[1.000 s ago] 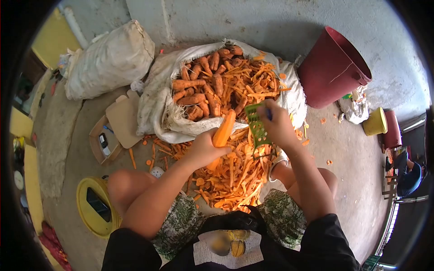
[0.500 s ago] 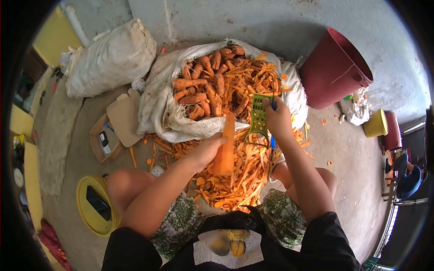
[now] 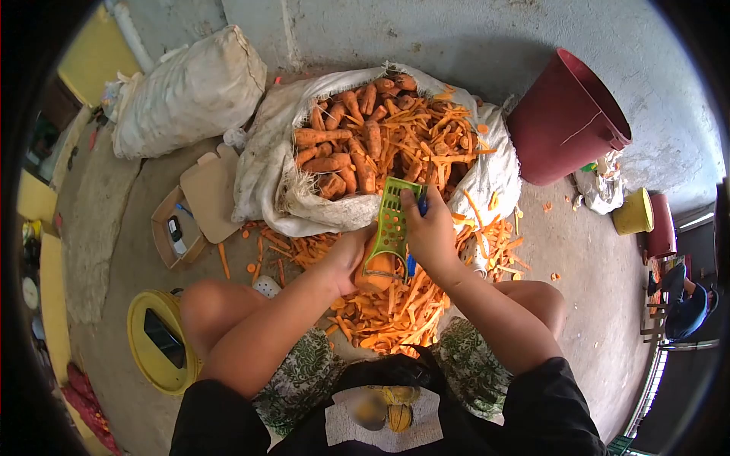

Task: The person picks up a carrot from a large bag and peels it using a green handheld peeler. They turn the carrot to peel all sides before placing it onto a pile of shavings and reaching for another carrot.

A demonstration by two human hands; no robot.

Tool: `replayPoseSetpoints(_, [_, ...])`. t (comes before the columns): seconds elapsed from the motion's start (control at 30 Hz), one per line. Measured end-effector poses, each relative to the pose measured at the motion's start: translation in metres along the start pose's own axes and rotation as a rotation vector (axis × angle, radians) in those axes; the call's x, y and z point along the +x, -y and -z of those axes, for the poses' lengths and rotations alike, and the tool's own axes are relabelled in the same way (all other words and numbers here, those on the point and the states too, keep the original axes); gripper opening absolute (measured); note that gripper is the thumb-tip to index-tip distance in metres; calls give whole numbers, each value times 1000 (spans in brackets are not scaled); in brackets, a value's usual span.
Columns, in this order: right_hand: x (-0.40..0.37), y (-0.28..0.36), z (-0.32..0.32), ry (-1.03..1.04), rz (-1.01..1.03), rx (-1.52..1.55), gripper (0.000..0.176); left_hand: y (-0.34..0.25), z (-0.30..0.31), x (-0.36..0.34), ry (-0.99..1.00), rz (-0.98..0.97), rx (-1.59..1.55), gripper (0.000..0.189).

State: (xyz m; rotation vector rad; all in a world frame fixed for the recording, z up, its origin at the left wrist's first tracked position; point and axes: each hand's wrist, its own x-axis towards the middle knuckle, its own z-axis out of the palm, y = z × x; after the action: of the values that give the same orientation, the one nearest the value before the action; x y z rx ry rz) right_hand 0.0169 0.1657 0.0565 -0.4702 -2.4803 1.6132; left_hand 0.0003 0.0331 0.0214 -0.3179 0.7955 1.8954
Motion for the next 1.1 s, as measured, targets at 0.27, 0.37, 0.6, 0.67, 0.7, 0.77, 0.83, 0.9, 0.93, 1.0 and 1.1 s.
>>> replayPoseSetpoints(0.27, [1, -11, -9, -67, 77, -151, 22, 9, 5, 5, -51, 0, 11, 29])
replayPoseSetpoints(0.37, [6, -17, -12, -91, 91, -228, 24, 7, 3, 3, -67, -10, 90, 30])
replayPoseSetpoints(0.6, [88, -71, 40, -518, 7, -331, 25, 10, -19, -30, 15, 74, 336, 36])
replayPoseSetpoints(0.67, [99, -86, 60, -556, -59, -340, 27, 7, -20, -35, 57, 40, 429, 36])
replayPoseSetpoints(0.7, [99, -84, 65, -537, -120, -310, 28, 6, -17, -35, 59, 40, 431, 36])
replayPoseSetpoints(0.77, [98, -79, 65, -512, -78, -299, 28, 7, -9, -32, 73, -110, 452, 34])
replayPoseSetpoints(0.83, [93, -71, 60, -477, -33, -282, 29, 6, 1, -23, 17, -244, 723, 38])
replayPoseSetpoints(0.9, [85, -60, 54, -279, 110, -371, 29, 1, 4, -21, -47, -373, 1001, 43])
replayPoseSetpoints(0.93, [79, -50, 52, -167, 124, -400, 29, -2, 3, -22, -73, -429, 1115, 42])
replayPoseSetpoints(1.0, [68, -32, 51, -8, 138, -442, 29, -6, 2, -21, -101, -486, 1227, 41])
replayPoseSetpoints(1.1, [58, -17, 49, 233, 187, -547, 27, -10, 5, -20, -259, -457, 1265, 39])
